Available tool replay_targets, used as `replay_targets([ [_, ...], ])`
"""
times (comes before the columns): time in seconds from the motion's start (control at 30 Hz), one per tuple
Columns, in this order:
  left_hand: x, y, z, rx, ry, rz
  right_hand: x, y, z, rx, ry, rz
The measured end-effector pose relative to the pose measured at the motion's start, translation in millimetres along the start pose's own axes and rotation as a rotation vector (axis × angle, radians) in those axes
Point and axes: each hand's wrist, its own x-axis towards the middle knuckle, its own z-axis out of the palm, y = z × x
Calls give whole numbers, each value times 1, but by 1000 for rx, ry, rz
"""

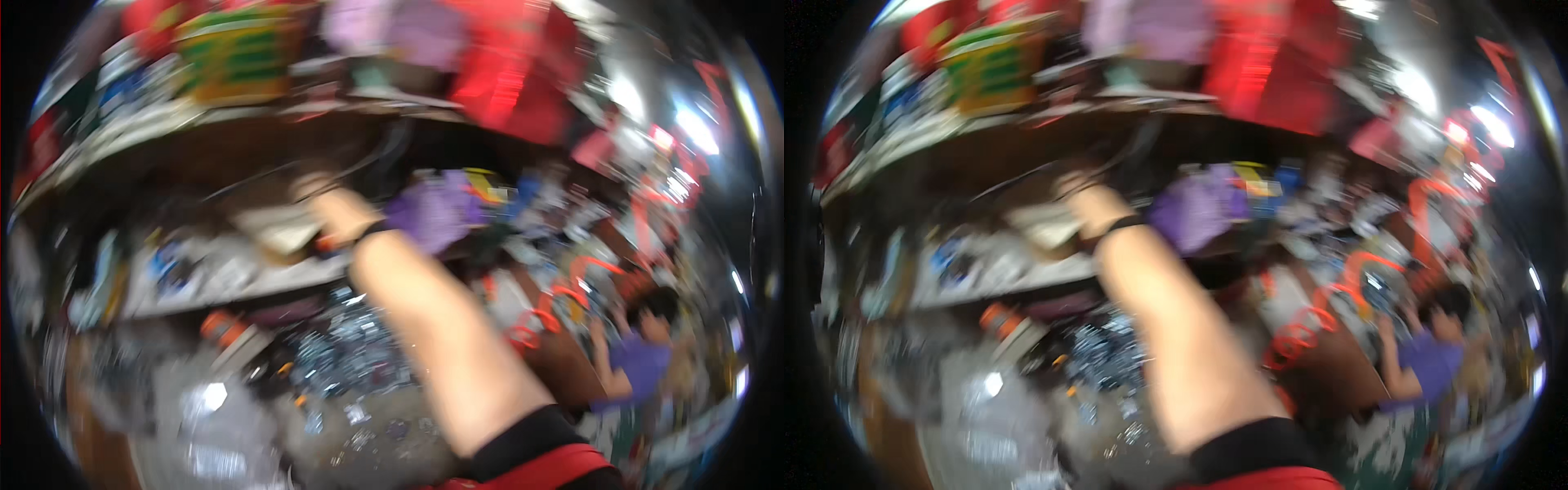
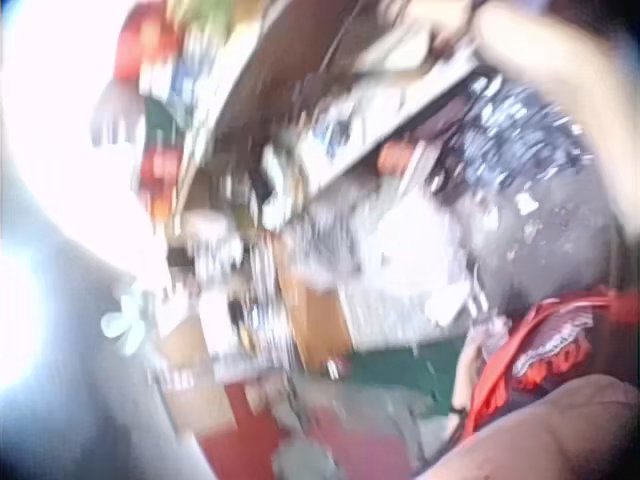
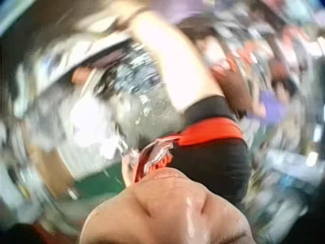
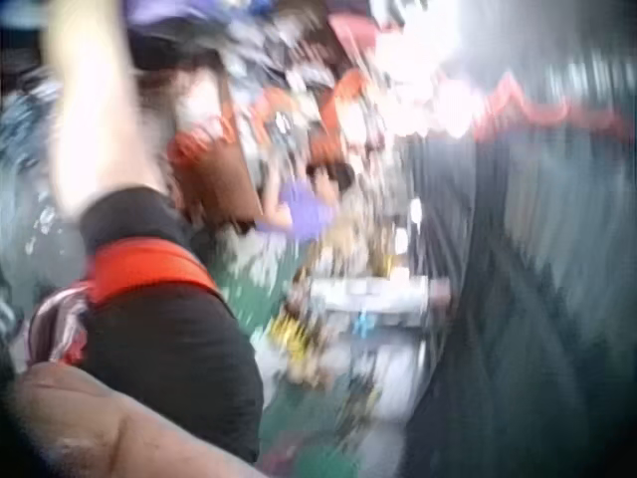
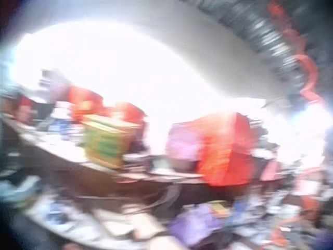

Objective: Assembling metal hardware components using a pneumatic screwdriver and pliers at a workshop bench.

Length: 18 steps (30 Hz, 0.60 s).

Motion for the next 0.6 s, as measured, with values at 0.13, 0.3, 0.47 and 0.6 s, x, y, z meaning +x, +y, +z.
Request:
replay_targets([
  [0.13,84,29,24,157,-304,-141,-42,13,-117,-244,-87,252],
  [0.3,139,45,49,248,-537,-270,-126,65,-148,-422,-159,439],
  [0.47,185,56,59,283,-658,-340,-128,85,-149,-503,-179,539],
  [0.6,210,53,61,292,-729,-393,-123,91,-144,-543,-194,601],
])
